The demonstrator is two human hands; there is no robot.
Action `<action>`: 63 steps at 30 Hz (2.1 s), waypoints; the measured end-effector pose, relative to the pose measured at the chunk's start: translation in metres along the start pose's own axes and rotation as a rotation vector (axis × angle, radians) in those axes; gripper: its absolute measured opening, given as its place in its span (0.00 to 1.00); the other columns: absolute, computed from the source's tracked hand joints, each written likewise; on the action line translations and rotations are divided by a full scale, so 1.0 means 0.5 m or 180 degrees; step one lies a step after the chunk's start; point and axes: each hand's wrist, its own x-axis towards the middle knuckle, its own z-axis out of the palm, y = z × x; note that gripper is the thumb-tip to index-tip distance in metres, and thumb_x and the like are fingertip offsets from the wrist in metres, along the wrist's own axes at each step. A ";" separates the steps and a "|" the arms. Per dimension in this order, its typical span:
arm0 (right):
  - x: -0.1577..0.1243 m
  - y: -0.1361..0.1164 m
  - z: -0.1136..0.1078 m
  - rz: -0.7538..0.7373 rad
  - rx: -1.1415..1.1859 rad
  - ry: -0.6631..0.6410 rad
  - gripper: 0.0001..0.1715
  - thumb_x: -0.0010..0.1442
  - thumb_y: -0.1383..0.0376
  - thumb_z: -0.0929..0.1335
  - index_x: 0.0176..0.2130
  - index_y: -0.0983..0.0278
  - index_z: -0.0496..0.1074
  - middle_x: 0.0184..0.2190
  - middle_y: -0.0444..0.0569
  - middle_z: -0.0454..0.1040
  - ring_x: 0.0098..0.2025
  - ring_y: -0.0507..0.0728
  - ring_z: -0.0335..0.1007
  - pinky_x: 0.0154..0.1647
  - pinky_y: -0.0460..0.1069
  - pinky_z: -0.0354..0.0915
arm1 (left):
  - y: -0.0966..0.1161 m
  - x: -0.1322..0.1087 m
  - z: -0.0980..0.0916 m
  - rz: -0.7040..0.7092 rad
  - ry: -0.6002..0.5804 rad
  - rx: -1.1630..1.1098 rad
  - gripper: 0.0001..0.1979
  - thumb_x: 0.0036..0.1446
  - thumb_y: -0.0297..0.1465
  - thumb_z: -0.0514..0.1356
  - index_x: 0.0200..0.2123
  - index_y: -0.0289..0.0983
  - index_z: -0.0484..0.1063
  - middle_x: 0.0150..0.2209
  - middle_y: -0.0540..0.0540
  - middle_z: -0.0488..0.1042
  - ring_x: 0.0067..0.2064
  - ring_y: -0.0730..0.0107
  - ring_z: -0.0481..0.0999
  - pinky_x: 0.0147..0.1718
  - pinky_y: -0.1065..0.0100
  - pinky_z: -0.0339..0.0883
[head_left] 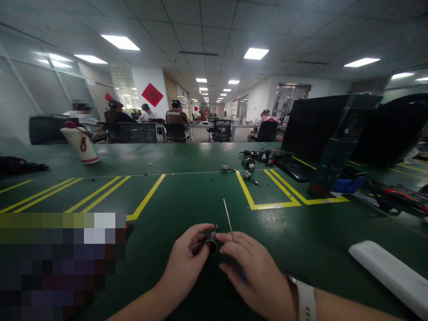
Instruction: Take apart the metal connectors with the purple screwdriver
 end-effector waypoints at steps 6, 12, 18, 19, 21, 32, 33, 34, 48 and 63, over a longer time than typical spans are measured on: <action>0.010 -0.002 0.014 0.0180 -0.0102 -0.0368 0.18 0.51 0.75 0.67 0.42 0.63 0.63 0.46 0.52 0.68 0.49 0.58 0.62 0.49 0.54 0.63 | 0.011 -0.021 0.037 -0.0124 -0.0123 -0.0557 0.22 0.43 0.24 0.58 0.45 0.38 0.65 0.45 0.42 0.73 0.41 0.61 0.76 0.38 0.61 0.72; 0.020 0.026 -0.012 0.0056 -0.0496 -0.0398 0.17 0.53 0.78 0.63 0.42 0.63 0.64 0.42 0.50 0.69 0.46 0.57 0.62 0.46 0.52 0.64 | 0.023 -0.031 0.032 0.0021 -0.0177 -0.0378 0.22 0.46 0.27 0.60 0.47 0.39 0.64 0.50 0.41 0.69 0.50 0.57 0.71 0.44 0.59 0.69; 0.028 0.156 -0.072 0.0721 -0.1171 -0.0051 0.18 0.54 0.78 0.61 0.43 0.64 0.65 0.43 0.53 0.67 0.48 0.60 0.60 0.50 0.57 0.60 | 0.023 -0.028 0.019 -0.0178 -0.0223 0.0179 0.22 0.51 0.30 0.57 0.51 0.37 0.61 0.54 0.37 0.64 0.50 0.56 0.70 0.43 0.59 0.69; 0.028 0.180 -0.080 0.0824 -0.1207 -0.0012 0.18 0.54 0.79 0.61 0.43 0.65 0.65 0.42 0.53 0.68 0.48 0.60 0.60 0.49 0.57 0.61 | 0.022 -0.027 0.018 -0.0206 -0.0259 0.0228 0.22 0.51 0.31 0.57 0.51 0.37 0.61 0.53 0.37 0.66 0.50 0.57 0.71 0.43 0.59 0.69; 0.029 0.221 -0.091 0.1025 -0.1243 0.0030 0.19 0.52 0.80 0.61 0.42 0.66 0.66 0.42 0.55 0.68 0.48 0.61 0.61 0.49 0.57 0.61 | 0.019 -0.026 0.018 -0.0226 -0.0318 0.0334 0.22 0.52 0.32 0.56 0.52 0.38 0.61 0.50 0.38 0.68 0.48 0.58 0.72 0.42 0.60 0.69; 0.002 0.352 -0.150 0.2531 -0.1236 0.0652 0.17 0.61 0.65 0.63 0.50 0.66 0.62 0.47 0.52 0.68 0.45 0.58 0.67 0.45 0.56 0.64 | -0.019 0.053 -0.006 0.0875 -0.0079 0.1525 0.18 0.55 0.32 0.53 0.50 0.38 0.63 0.52 0.41 0.66 0.52 0.62 0.69 0.45 0.63 0.68; -0.009 0.368 -0.162 0.2734 -0.1264 0.0729 0.17 0.61 0.64 0.63 0.50 0.65 0.63 0.47 0.52 0.67 0.44 0.58 0.68 0.43 0.57 0.66 | -0.023 0.078 -0.013 0.0993 -0.0004 0.1950 0.18 0.55 0.32 0.52 0.50 0.38 0.63 0.53 0.41 0.65 0.53 0.63 0.67 0.48 0.63 0.66; -0.019 0.383 -0.172 0.2903 -0.1280 0.0774 0.17 0.61 0.63 0.63 0.50 0.65 0.64 0.47 0.52 0.67 0.43 0.57 0.68 0.42 0.56 0.66 | -0.027 0.105 -0.019 0.0989 0.0084 0.2081 0.18 0.55 0.32 0.52 0.50 0.37 0.63 0.54 0.40 0.63 0.55 0.61 0.65 0.50 0.60 0.64; 0.054 0.510 -0.145 0.2347 -0.0903 0.0075 0.17 0.61 0.63 0.64 0.49 0.66 0.64 0.48 0.52 0.67 0.44 0.58 0.68 0.43 0.57 0.67 | -0.042 0.360 0.003 0.1115 0.0144 0.3154 0.20 0.58 0.30 0.52 0.54 0.35 0.59 0.62 0.38 0.53 0.62 0.54 0.52 0.58 0.55 0.50; 0.058 0.487 -0.149 0.2254 -0.0770 -0.0190 0.15 0.61 0.63 0.64 0.48 0.66 0.66 0.46 0.51 0.68 0.44 0.57 0.68 0.43 0.56 0.66 | -0.040 0.395 0.014 0.0981 -0.0387 0.3289 0.15 0.58 0.33 0.55 0.49 0.36 0.65 0.49 0.42 0.68 0.45 0.62 0.72 0.42 0.56 0.68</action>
